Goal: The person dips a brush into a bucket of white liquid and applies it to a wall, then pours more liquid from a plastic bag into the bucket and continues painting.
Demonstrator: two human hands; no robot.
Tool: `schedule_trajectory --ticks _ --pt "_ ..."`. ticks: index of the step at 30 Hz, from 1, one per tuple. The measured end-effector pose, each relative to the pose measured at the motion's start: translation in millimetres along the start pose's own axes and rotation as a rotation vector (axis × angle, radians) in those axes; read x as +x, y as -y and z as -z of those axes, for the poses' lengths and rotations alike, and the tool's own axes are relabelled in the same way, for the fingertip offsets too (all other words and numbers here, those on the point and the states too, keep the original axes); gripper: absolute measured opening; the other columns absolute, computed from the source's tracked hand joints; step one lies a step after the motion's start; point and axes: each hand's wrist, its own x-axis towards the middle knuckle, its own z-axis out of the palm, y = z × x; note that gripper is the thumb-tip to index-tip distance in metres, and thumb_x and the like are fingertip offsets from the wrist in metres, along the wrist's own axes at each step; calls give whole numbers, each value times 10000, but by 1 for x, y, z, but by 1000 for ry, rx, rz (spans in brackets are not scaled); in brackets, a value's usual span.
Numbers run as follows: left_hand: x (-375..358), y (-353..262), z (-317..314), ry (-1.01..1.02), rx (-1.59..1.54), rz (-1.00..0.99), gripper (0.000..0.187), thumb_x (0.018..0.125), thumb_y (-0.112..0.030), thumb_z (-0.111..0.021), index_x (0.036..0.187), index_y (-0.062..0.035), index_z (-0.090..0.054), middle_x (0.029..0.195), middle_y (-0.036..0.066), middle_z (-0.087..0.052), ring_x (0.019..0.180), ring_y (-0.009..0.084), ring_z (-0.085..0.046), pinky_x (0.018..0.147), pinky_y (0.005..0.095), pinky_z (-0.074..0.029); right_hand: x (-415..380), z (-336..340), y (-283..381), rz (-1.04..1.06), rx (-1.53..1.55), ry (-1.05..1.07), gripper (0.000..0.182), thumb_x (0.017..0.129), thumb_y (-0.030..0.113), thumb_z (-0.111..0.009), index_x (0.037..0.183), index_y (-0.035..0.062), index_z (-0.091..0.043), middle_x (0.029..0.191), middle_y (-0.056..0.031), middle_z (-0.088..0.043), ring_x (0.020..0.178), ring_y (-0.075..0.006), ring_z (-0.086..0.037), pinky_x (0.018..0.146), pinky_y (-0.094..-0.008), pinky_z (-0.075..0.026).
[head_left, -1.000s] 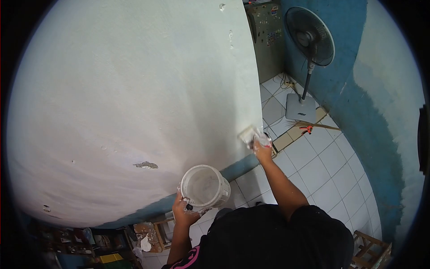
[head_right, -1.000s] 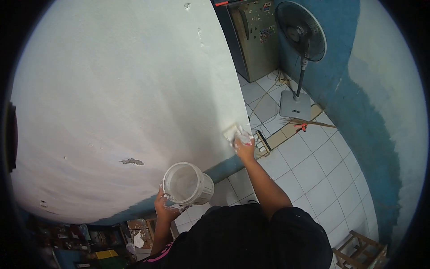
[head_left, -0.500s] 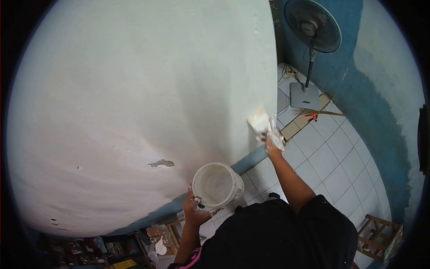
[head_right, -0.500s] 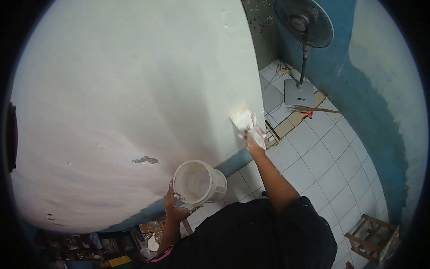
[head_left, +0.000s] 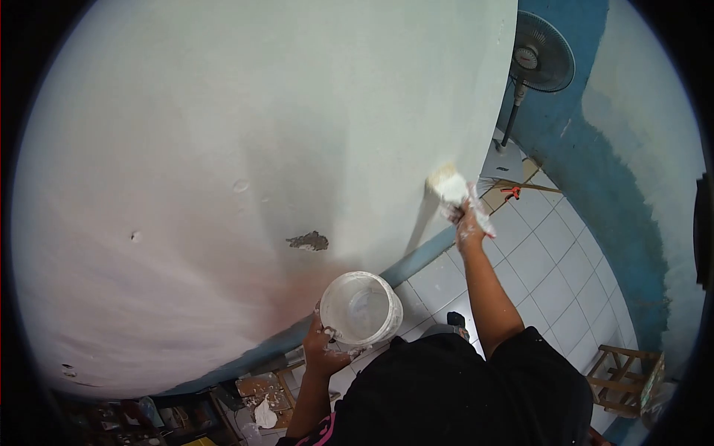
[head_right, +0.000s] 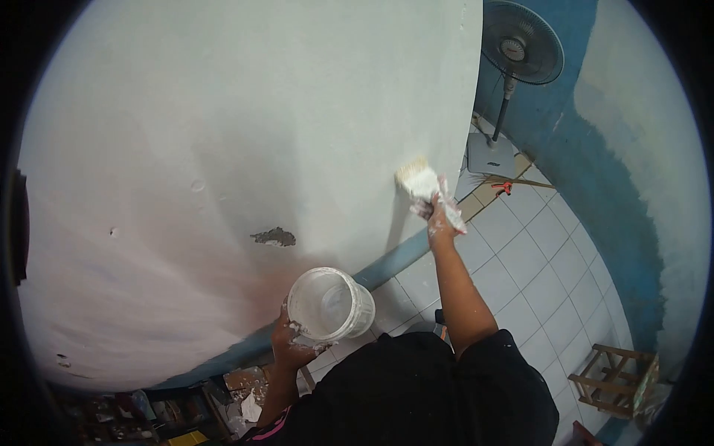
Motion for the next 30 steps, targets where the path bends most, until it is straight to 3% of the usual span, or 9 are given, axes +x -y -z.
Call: schedule_trajectory --ticks 6,9,13,19,21,22,24,26,30 --pt "-16 15 9 11 -90 -22 598 498 -283 -881 918 41 -605 1144 261 -539 1047 368 -566 897 413 -462 15 -7 14 110 -319 81 410 930 195 -479 1309 44 -433 937 -151 -616 703 -216 -647 568 -306 -563" --pt "-23 13 15 -1 -127 -84 642 494 -292 -880 957 56 -603 1138 264 -540 1065 372 -553 914 414 -451 -48 -104 129 367 -204 234 417 914 186 -513 1292 24 -447 880 -119 -626 695 -192 -647 584 -298 -564" --pt "-30 11 21 3 -87 -60 659 488 -318 -879 952 61 -607 1142 279 -532 1089 381 -535 932 427 -435 -76 -138 157 476 39 424 466 899 192 -536 1317 25 -414 928 -122 -620 714 -193 -647 588 -300 -565" --pt "-45 12 32 -45 7 -152 739 512 -310 -878 975 49 -427 1201 383 -437 1100 447 -513 905 458 -454 -63 -42 -20 -23 -212 -35 547 899 211 -537 1376 66 -313 1143 -158 -566 802 -231 -651 580 -300 -576" --pt "-48 10 36 -23 24 -126 734 505 -319 -879 960 57 -442 1196 383 -442 1106 445 -508 914 460 -447 -50 -4 -66 -29 -301 45 494 908 146 -513 1361 59 -336 1108 -139 -583 771 -200 -647 582 -310 -568" --pt "-50 12 35 -41 4 -123 719 498 -321 -881 936 59 -457 1195 382 -443 1102 447 -511 910 461 -450 -44 -6 -61 -131 -397 49 484 911 135 -505 1358 52 -338 1091 -136 -592 764 -189 -644 591 -317 -565" --pt "-55 19 33 -70 -30 -118 689 482 -326 -885 888 62 -486 1193 381 -445 1094 450 -516 901 463 -456 -31 -44 -21 199 -242 247 489 912 292 -528 1282 -9 -421 966 -178 -609 672 -270 -645 578 -382 -558" --pt "-50 7 41 -29 16 -64 653 470 -328 -887 830 61 -506 1191 376 -452 1082 449 -525 888 460 -465 -57 -102 61 330 -174 265 429 908 313 -531 1204 3 -515 924 -142 -632 723 -248 -650 597 -368 -556" --pt "-49 5 41 -34 48 -57 610 462 -317 -887 781 63 -533 1186 358 -469 1057 443 -544 867 448 -479 -90 -148 132 479 -55 361 432 930 259 -444 1298 34 -427 1021 -133 -621 783 -204 -645 684 -313 -534"
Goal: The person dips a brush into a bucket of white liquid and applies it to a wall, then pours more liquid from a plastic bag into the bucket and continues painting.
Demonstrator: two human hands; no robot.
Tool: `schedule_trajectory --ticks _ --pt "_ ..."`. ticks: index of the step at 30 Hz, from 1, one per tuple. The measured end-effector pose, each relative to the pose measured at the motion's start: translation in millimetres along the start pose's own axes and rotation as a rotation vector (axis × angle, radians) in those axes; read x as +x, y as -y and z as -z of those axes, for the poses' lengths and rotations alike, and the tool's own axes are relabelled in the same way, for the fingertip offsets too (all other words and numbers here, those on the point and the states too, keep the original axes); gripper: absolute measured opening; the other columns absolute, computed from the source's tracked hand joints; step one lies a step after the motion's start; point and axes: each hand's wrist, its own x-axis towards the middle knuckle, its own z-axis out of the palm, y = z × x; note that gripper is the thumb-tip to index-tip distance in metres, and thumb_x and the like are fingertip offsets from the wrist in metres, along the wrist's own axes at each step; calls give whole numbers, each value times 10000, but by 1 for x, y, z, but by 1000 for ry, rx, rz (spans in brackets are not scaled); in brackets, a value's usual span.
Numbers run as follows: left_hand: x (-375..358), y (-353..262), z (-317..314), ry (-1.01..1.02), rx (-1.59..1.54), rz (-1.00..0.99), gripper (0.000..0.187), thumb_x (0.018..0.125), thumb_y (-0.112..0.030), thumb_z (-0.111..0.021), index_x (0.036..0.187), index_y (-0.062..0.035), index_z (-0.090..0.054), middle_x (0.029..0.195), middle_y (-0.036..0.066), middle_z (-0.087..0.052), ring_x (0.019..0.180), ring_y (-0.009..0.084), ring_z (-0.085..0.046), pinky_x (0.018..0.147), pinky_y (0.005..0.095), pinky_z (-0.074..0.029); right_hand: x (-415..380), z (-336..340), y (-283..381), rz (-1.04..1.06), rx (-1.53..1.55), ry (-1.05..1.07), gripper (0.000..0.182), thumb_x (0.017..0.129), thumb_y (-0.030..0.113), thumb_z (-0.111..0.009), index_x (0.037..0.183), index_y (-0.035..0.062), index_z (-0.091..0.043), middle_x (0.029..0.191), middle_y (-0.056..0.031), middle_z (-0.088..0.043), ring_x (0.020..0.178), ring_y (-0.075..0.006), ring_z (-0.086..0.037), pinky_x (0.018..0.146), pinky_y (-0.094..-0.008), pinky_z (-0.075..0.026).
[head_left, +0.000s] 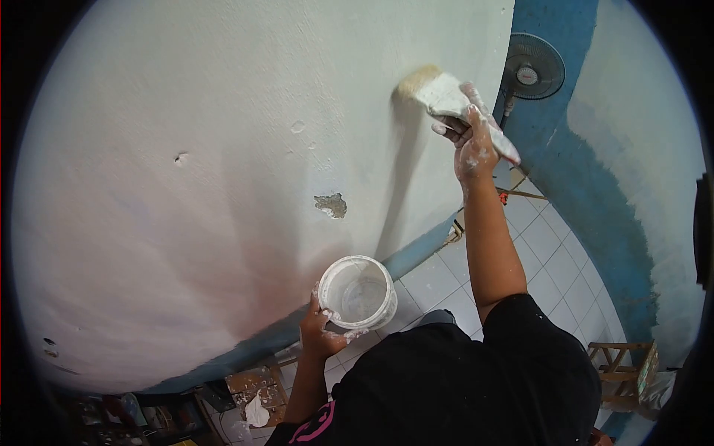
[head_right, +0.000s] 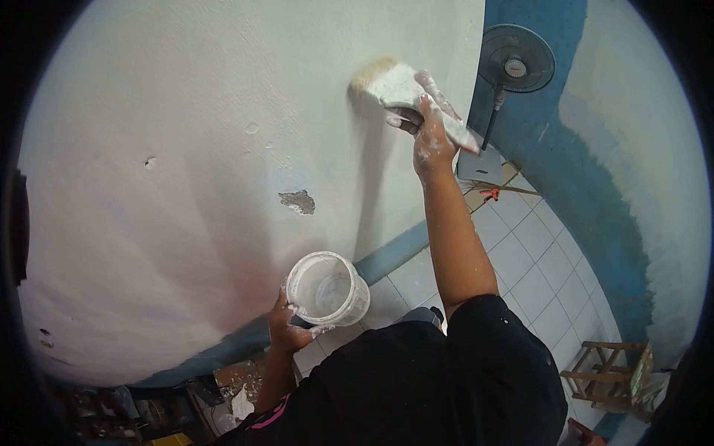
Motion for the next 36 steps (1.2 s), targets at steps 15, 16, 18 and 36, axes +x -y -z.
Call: schedule_trajectory --ticks 15,16,18,36 --pt "3 13 -16 -12 -84 -24 596 461 -285 -885 832 81 -595 1192 327 -484 1081 397 -544 884 417 -474 13 74 -50 -168 -210 -118 404 915 359 -506 1108 9 -566 993 -140 -625 834 -230 -648 646 -318 -532" --pt "7 11 -18 -11 -97 -33 595 461 -284 -885 830 80 -593 1193 328 -483 1075 397 -547 885 418 -475 28 64 -26 -79 -173 -132 408 916 362 -506 1110 6 -555 1018 -146 -617 855 -226 -645 661 -308 -523" --pt "17 5 -21 -8 -123 -47 594 462 -282 -886 827 79 -588 1193 330 -480 1064 397 -555 886 420 -476 39 50 5 103 -57 -71 400 924 356 -490 1119 8 -523 1052 -152 -605 870 -230 -643 671 -313 -510" --pt "128 -82 -111 70 -48 -17 775 445 -283 -900 1065 57 -584 1171 235 -548 1053 292 -582 901 366 -467 134 127 59 53 -110 -26 256 893 238 -565 1018 16 -571 851 -87 -633 663 -169 -619 570 -283 -510"
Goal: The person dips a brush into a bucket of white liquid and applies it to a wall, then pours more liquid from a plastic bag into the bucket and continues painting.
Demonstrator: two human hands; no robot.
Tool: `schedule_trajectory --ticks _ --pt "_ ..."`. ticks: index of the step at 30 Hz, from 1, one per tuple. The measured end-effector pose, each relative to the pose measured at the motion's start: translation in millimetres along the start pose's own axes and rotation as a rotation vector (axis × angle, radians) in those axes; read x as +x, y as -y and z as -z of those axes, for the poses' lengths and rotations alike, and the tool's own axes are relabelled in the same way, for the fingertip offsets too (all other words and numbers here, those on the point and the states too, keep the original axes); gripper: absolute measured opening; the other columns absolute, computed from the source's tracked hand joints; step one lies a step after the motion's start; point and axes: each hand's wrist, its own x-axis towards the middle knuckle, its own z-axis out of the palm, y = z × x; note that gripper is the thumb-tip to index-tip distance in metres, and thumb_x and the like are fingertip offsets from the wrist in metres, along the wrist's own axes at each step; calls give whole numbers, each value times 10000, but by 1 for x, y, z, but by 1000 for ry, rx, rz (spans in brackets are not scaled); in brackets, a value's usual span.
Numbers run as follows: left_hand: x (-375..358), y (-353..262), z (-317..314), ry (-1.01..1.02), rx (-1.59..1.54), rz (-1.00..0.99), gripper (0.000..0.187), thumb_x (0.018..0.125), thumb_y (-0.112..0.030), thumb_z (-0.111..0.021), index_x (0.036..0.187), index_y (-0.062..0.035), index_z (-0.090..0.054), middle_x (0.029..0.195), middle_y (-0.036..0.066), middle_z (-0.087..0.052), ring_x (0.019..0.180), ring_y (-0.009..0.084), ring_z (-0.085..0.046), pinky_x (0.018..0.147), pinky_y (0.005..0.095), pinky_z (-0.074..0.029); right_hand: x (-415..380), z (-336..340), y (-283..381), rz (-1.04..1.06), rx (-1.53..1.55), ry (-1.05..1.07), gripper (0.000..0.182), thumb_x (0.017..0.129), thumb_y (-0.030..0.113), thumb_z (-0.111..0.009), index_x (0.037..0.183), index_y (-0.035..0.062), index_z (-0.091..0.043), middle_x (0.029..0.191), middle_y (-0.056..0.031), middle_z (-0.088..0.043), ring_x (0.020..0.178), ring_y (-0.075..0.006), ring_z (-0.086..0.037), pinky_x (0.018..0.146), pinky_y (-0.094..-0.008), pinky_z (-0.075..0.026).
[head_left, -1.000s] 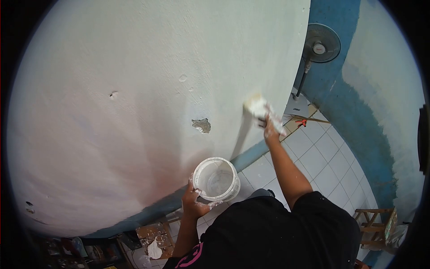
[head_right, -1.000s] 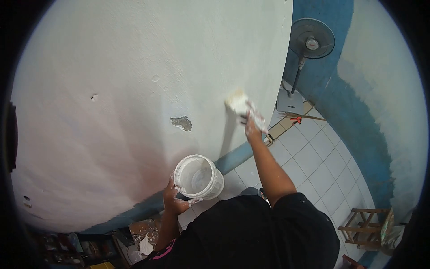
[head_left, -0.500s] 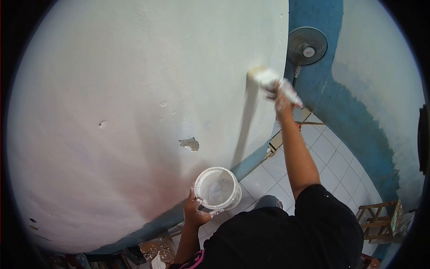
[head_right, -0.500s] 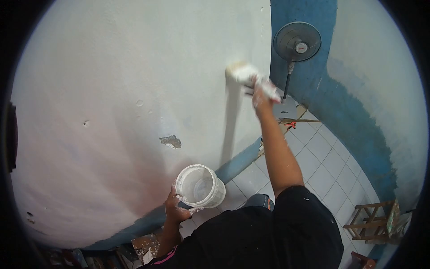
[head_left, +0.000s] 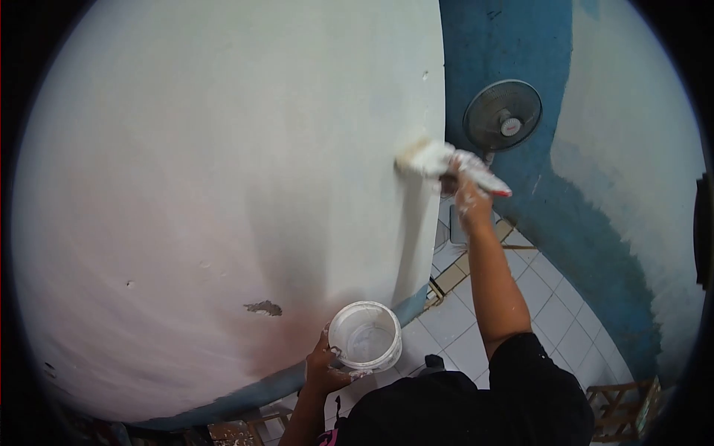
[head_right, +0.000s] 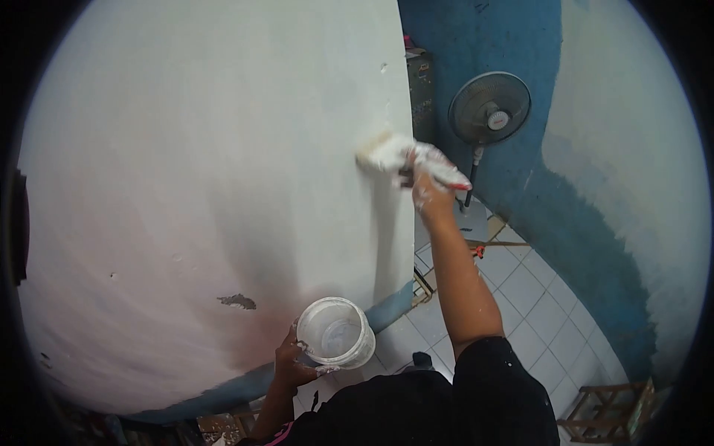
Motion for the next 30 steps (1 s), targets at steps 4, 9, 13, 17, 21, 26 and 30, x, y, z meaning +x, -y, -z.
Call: schedule_trajectory --ticks 4,9,13,17,21,26,30 --pt "27 -41 -3 -50 -27 -21 558 467 -312 -872 807 51 -619 1210 310 -488 1110 359 -538 876 399 -486 40 7 -2 215 54 65 217 894 192 -558 986 -3 -580 938 -118 -629 714 -186 -635 575 -282 -533" --pt "50 -1 -32 -66 -2 18 534 480 -312 -867 822 24 -633 1222 294 -489 1121 361 -529 887 396 -480 -48 71 -155 -406 284 81 187 800 217 -652 898 61 -618 852 -75 -636 688 -197 -625 520 -342 -537" --pt "56 -34 -33 -99 40 -10 539 495 -311 -860 862 18 -642 1233 277 -488 1120 360 -530 895 394 -476 -31 108 -152 0 -561 626 313 732 156 -683 986 16 -566 901 -83 -636 742 -147 -626 598 -275 -514" --pt "57 -73 -30 -162 18 6 540 502 -304 -855 887 12 -644 1239 266 -490 1124 358 -527 895 390 -477 66 29 12 536 -211 836 222 751 87 -607 960 19 -637 921 -78 -658 822 -145 -629 714 -279 -518" --pt "58 -69 -46 -164 -26 91 554 503 -300 -856 919 0 -645 1248 259 -485 1135 355 -520 897 392 -477 126 -39 113 896 -123 658 286 790 11 -543 1072 9 -592 926 -62 -662 740 -112 -639 676 -216 -523" --pt "64 -83 -42 -179 62 71 601 501 -292 -857 987 -12 -640 1269 253 -470 1152 348 -507 908 394 -468 99 -50 132 1599 -945 801 246 779 212 -574 981 88 -642 1110 -175 -609 905 -242 -651 593 -354 -540" --pt "59 -70 -42 -231 87 45 611 487 -284 -861 993 -22 -643 1287 259 -451 1164 348 -496 919 396 -459 35 -34 95 1391 -1108 1471 234 775 202 -551 926 49 -643 998 -219 -633 731 -329 -663 577 -369 -540"
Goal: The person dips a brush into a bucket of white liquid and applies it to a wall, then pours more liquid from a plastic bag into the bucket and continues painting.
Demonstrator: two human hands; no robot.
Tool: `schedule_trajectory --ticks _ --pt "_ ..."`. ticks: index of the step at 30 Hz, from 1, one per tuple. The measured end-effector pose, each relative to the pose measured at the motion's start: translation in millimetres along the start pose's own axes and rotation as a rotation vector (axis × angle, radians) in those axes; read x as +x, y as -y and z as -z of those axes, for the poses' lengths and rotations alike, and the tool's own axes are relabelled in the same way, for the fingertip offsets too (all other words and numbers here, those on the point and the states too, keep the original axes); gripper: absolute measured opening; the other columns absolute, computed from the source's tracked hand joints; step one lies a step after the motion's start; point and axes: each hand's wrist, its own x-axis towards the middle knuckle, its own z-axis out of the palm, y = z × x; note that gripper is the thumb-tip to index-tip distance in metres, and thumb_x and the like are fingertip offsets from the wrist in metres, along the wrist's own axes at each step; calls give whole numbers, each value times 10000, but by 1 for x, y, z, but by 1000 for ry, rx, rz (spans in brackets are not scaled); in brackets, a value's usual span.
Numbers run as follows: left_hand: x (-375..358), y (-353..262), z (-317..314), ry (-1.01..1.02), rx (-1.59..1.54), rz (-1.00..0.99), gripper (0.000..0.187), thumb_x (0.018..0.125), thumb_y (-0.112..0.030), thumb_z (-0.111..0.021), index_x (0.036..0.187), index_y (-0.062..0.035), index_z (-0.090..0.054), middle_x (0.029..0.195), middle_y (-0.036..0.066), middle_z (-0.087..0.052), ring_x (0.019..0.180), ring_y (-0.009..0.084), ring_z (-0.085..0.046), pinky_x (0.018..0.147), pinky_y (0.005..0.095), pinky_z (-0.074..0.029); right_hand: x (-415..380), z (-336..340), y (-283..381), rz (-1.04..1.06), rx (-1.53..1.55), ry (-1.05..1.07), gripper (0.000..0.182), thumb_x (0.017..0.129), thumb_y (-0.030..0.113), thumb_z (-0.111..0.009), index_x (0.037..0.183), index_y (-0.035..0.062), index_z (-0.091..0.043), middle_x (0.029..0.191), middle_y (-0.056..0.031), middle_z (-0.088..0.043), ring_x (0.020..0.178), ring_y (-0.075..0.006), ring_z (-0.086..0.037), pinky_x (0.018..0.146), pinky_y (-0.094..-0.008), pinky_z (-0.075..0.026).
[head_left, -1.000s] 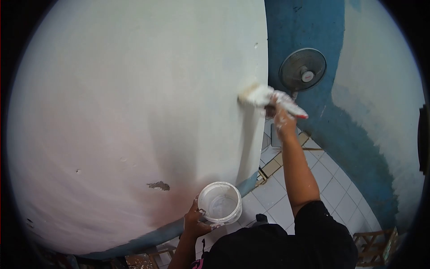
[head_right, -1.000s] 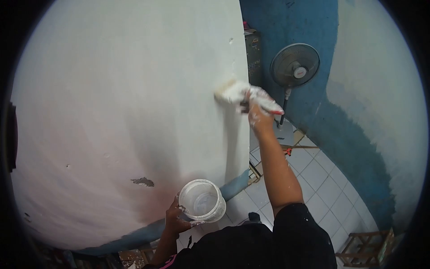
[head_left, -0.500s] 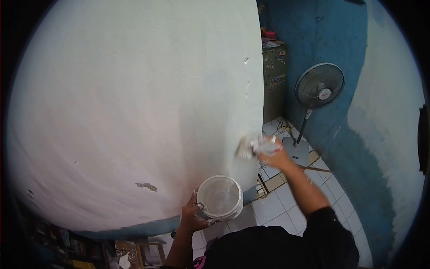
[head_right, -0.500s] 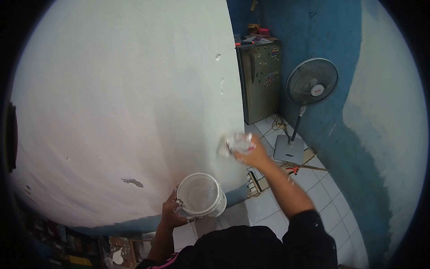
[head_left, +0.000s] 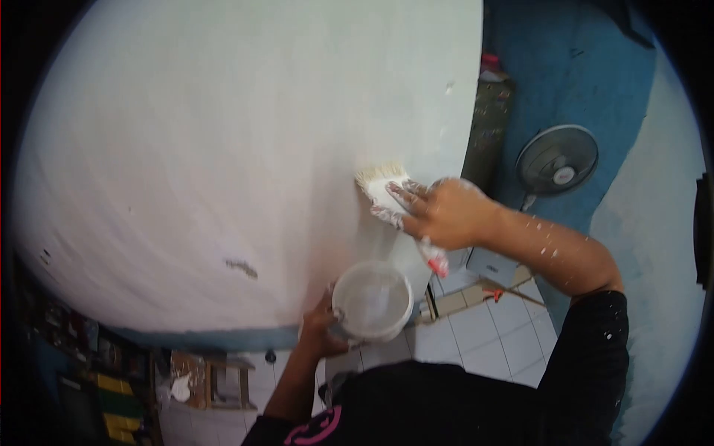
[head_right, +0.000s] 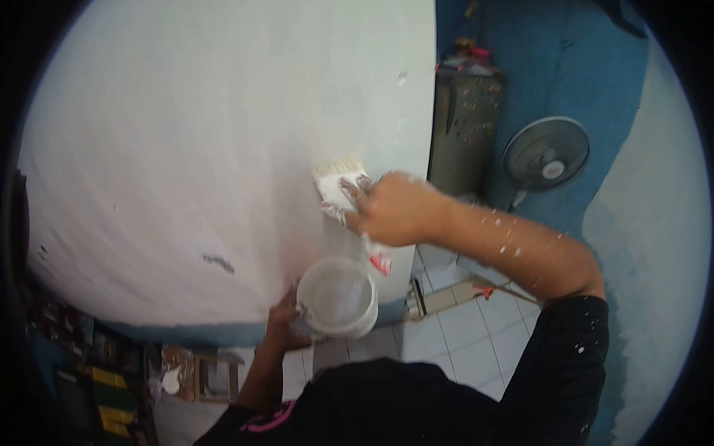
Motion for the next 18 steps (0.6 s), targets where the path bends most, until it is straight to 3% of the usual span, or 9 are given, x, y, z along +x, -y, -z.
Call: schedule_trajectory --ticks 2,4,6,8,10,12,15,18 --pt "3 -4 9 -3 116 -63 595 476 -280 -861 968 -26 -643 1290 273 -440 1155 356 -502 908 399 -466 -1 10 2 -113 443 44 214 730 167 -599 896 44 -651 836 -153 -663 656 -290 -650 568 -322 -527" --pt "5 -13 16 16 143 -48 550 476 -242 -854 937 -20 -651 1286 279 -443 1199 359 -457 944 413 -436 -3 10 9 -226 666 -139 164 745 132 -626 890 66 -666 766 -117 -663 667 -249 -644 646 -319 -524" --pt "15 -18 21 -43 170 -125 437 463 -265 -844 753 -26 -620 1283 288 -440 1070 380 -559 793 385 -526 -1 -5 13 -61 908 -345 173 768 126 -628 932 92 -669 812 -108 -671 719 -238 -653 682 -332 -526" --pt "16 -15 22 -52 185 -135 397 471 -259 -837 699 -30 -606 1282 293 -439 1028 370 -587 751 374 -536 3 -15 21 125 865 -395 204 770 122 -638 971 109 -667 855 -102 -676 758 -234 -657 703 -336 -529" --pt "17 -18 24 -61 203 -154 368 477 -250 -829 666 -35 -598 1280 298 -437 988 357 -611 717 364 -543 4 -21 36 128 863 -250 249 752 113 -649 1001 118 -661 872 -99 -675 776 -237 -659 714 -338 -530" --pt "20 -23 25 -69 222 -166 346 482 -238 -820 655 -40 -596 1278 305 -435 950 344 -631 690 356 -546 6 -37 62 -59 1034 33 297 727 99 -657 1023 123 -652 868 -96 -672 778 -247 -659 721 -343 -531" --pt "18 -28 24 -91 250 -163 327 485 -222 -804 662 -44 -594 1272 312 -437 907 339 -645 661 350 -550 19 -54 91 -49 604 432 312 700 91 -653 1010 123 -655 824 -105 -665 745 -248 -665 678 -345 -539" --pt "14 -26 21 -61 241 -141 305 485 -200 -786 676 -50 -600 1292 316 -411 928 352 -634 664 360 -547 30 -72 110 -77 479 402 324 650 132 -693 967 85 -651 781 -91 -639 705 -239 -656 639 -333 -535"
